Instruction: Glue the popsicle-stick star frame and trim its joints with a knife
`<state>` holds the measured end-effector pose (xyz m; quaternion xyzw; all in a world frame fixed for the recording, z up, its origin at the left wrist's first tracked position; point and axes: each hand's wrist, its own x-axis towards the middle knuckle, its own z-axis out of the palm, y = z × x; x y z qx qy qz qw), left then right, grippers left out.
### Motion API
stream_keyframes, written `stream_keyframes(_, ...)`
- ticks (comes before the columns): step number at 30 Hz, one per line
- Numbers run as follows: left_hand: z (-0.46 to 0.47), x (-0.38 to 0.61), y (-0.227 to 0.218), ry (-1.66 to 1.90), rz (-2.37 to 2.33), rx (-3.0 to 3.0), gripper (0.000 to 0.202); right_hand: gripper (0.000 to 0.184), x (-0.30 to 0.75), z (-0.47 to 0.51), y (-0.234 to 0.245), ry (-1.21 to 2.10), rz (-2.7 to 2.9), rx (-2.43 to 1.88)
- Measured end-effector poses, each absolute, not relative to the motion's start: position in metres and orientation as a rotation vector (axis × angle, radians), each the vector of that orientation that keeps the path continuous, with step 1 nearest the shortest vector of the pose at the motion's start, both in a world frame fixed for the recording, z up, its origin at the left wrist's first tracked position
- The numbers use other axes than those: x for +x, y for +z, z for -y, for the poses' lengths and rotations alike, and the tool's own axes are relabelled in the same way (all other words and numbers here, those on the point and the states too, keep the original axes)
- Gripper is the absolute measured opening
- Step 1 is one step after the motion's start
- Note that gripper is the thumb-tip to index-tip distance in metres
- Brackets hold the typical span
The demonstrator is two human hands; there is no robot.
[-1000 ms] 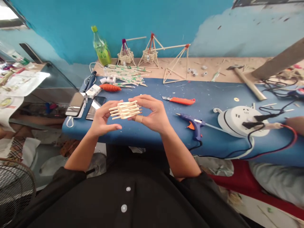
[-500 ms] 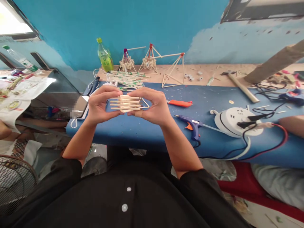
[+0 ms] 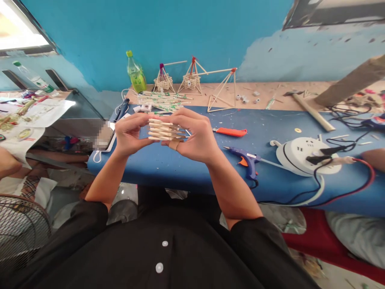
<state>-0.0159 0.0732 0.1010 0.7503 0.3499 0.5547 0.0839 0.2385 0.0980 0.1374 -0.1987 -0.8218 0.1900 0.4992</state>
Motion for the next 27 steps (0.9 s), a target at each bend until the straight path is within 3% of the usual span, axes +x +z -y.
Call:
stream_keyframes(8, -0.078, -0.013, 0.101, 1.805, -0.863, 2.331, 0.049, 0.039, 0.236, -0.088, 0.143, 0.517, 1.961, -0.502)
stream_keyframes(15, -0.074, -0.015, 0.106, 1.610, -1.097, 2.437, 0.070, 0.038, 0.236, -0.095, 0.133, 0.423, 2.058, -0.538)
stream_keyframes(17, -0.075, -0.016, 0.104, 1.651, -1.029, 2.470, 0.062, 0.049, 0.239, -0.100, 0.131, 0.436, 2.097, -0.542)
stream_keyframes(20, -0.077, -0.019, 0.099, 1.773, -0.826, 2.577, 0.059, 0.081, 0.246, -0.106, 0.130, 0.487, 2.134, -0.464)
stream_keyframes(24, -0.076, -0.024, 0.089, 1.872, -0.818, 2.717, 0.050, 0.089, 0.250, -0.107, 0.125, 0.612, 2.038, -0.454)
stream_keyframes(27, -0.073, -0.026, 0.081, 1.971, -0.872, 2.756, 0.037, 0.100, 0.245, -0.105, 0.113, 0.972, 1.815, -0.580)
